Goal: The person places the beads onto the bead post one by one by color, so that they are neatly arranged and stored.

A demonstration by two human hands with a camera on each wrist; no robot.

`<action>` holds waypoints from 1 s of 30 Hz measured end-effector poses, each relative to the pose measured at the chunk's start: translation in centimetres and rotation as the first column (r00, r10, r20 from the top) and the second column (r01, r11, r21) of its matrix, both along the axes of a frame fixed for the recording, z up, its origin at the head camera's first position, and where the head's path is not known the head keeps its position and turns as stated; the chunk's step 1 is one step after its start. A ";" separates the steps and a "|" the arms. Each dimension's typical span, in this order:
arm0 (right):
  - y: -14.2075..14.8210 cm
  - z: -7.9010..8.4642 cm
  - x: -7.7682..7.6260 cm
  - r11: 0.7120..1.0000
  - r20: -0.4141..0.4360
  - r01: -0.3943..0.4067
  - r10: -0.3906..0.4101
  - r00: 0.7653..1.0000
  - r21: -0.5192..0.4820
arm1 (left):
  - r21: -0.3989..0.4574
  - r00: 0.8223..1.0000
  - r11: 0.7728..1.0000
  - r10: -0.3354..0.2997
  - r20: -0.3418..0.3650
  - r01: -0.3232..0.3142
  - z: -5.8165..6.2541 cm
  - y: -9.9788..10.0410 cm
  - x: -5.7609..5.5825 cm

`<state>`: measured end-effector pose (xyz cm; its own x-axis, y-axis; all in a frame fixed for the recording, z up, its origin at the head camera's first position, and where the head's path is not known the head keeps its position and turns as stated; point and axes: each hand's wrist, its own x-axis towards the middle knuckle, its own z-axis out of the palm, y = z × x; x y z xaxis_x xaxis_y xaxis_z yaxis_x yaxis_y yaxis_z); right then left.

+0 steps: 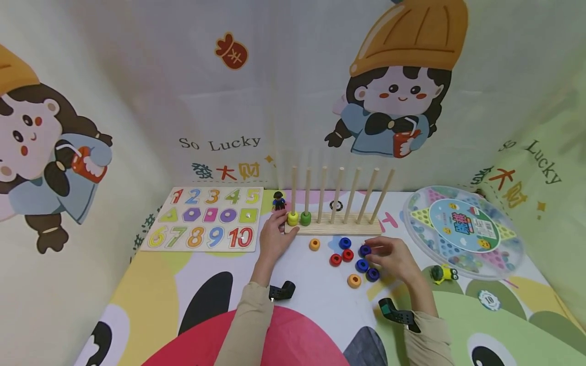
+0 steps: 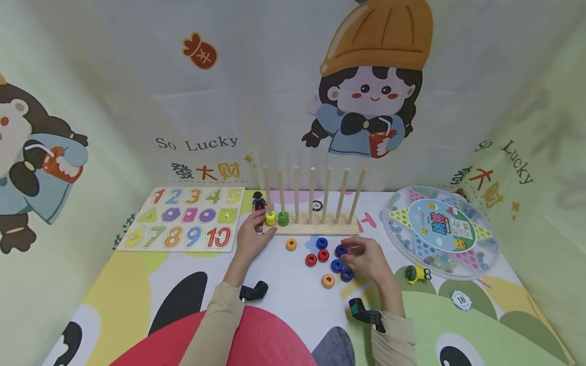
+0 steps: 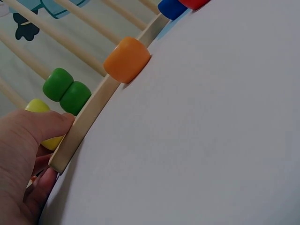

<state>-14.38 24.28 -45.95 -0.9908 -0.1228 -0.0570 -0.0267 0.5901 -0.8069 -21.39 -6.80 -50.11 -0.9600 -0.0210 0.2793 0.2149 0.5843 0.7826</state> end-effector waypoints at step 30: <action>-8.8 5.4 -2.5 0.919 -0.438 0.153 -0.313 0.843 -0.362 | -0.017 1.000 1.000 -0.008 -0.028 0.008 -0.7 -0.2 -0.2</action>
<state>-16.89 15.43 -40.54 -0.8835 0.1833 0.4311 -0.3484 0.3583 -0.8662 -21.57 -6.96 -50.80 -0.9519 -0.0083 0.3064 0.2414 0.5957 0.7661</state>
